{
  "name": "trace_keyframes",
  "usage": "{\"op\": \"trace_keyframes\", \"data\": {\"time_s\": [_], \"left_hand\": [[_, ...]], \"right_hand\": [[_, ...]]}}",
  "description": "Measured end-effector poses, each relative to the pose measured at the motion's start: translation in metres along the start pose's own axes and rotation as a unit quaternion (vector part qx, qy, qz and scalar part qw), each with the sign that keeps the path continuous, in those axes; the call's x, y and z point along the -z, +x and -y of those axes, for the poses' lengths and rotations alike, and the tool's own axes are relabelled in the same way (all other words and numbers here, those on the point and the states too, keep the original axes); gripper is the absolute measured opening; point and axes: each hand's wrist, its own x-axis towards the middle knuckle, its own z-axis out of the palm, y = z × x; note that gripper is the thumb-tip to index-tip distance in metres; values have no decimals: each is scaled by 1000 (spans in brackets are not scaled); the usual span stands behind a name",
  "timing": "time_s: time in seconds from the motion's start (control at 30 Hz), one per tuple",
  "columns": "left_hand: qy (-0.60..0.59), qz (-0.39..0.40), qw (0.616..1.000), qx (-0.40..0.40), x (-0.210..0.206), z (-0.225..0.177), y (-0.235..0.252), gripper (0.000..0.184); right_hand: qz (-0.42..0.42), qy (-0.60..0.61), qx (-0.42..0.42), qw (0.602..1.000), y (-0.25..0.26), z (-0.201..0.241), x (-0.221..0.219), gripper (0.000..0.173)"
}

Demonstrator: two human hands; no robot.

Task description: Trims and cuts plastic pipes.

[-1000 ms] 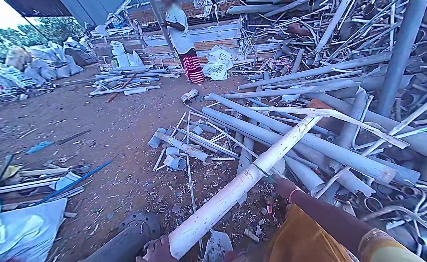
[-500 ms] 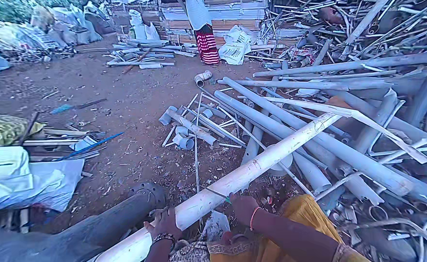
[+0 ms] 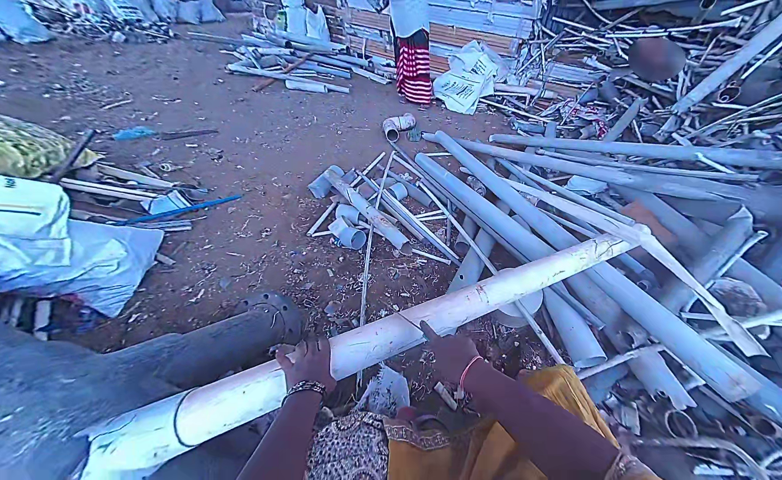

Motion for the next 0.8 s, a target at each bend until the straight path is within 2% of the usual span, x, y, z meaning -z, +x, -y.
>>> {"op": "trace_keyframes", "data": {"time_s": [0.07, 0.13, 0.2, 0.27, 0.37, 0.43, 0.5, 0.6, 0.67, 0.73, 0.8], "left_hand": [[-4, -1, 1000, -4, -1, 2, 1, 104], [-5, -1, 1000, -5, -1, 3, 1, 105], [-5, 3, 1000, -7, 2, 3, 0, 103], [1, 9, 1000, -8, 2, 0, 2, 102], [4, 13, 1000, -6, 1, 0, 3, 102], [4, 9, 1000, -6, 1, 0, 2, 103], [-5, -3, 1000, -12, -1, 1, 1, 103], [-7, -6, 1000, -18, 0, 6, -1, 106], [1, -3, 1000, -19, 0, 5, -1, 106], [8, 1, 1000, -24, 0, 4, 2, 106], [5, -4, 1000, -26, -2, 6, 2, 105]], "right_hand": [[-31, 1, -76, 997, 11, -46, 18, 77], [-64, 16, -179, 982, 18, -106, 40, 74], [-75, 30, -235, 969, 21, -140, 55, 74], [-59, 4, -210, 976, 20, -120, 53, 78], [-4, -45, -59, 997, 8, -29, 25, 86], [16, -56, 16, 998, 3, 3, 14, 87], [1, -50, -4, 999, 8, -15, 21, 83], [-42, -7, -136, 990, 26, -95, 51, 81], [-46, 24, -190, 980, 33, -122, 67, 81], [-29, 1, -163, 986, 32, -87, 62, 83], [3, -27, -58, 998, 26, -25, 42, 85]]}}
